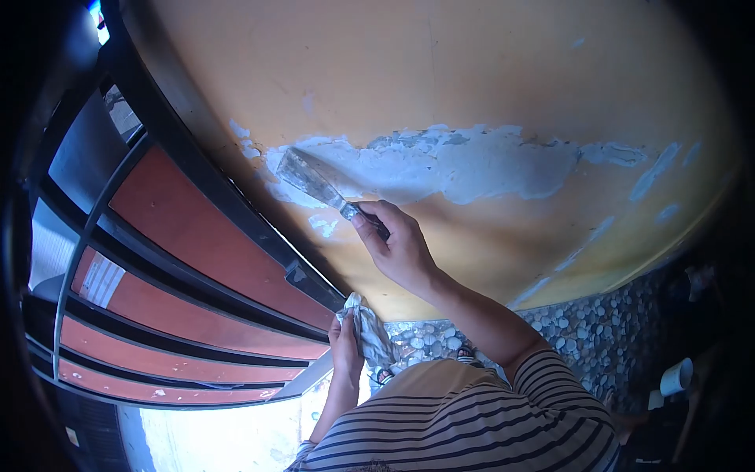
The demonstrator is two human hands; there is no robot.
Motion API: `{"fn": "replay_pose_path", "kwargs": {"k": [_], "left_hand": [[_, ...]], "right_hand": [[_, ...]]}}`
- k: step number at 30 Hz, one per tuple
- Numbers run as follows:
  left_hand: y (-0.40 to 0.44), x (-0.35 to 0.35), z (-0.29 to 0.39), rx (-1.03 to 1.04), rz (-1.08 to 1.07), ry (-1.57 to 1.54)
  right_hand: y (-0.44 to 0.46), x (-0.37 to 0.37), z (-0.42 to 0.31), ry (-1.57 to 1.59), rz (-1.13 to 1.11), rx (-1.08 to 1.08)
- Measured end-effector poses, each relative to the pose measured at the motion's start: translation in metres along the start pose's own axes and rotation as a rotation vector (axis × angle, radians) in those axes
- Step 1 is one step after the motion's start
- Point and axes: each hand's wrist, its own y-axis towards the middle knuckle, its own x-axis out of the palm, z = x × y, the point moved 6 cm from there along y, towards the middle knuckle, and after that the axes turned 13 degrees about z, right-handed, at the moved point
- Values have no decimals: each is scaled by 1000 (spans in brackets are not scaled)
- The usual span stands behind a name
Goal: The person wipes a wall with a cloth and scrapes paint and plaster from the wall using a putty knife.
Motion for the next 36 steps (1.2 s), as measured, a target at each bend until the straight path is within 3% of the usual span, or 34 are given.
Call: {"fn": "replay_pose_path", "kwargs": {"k": [3, 12, 21, 36], "left_hand": [[6, -4, -5, 7, 0, -31], [10, -8, -21, 11, 18, 14], [0, 17, -17, -15, -15, 36], [3, 8, -20, -1, -14, 38]], "right_hand": [[-6, -37, -14, -102, 15, -113], [4, -162, -29, -404, 180, -99], [15, -155, -42, -454, 135, -208], [24, -132, -52, -461, 97, -171]]}}
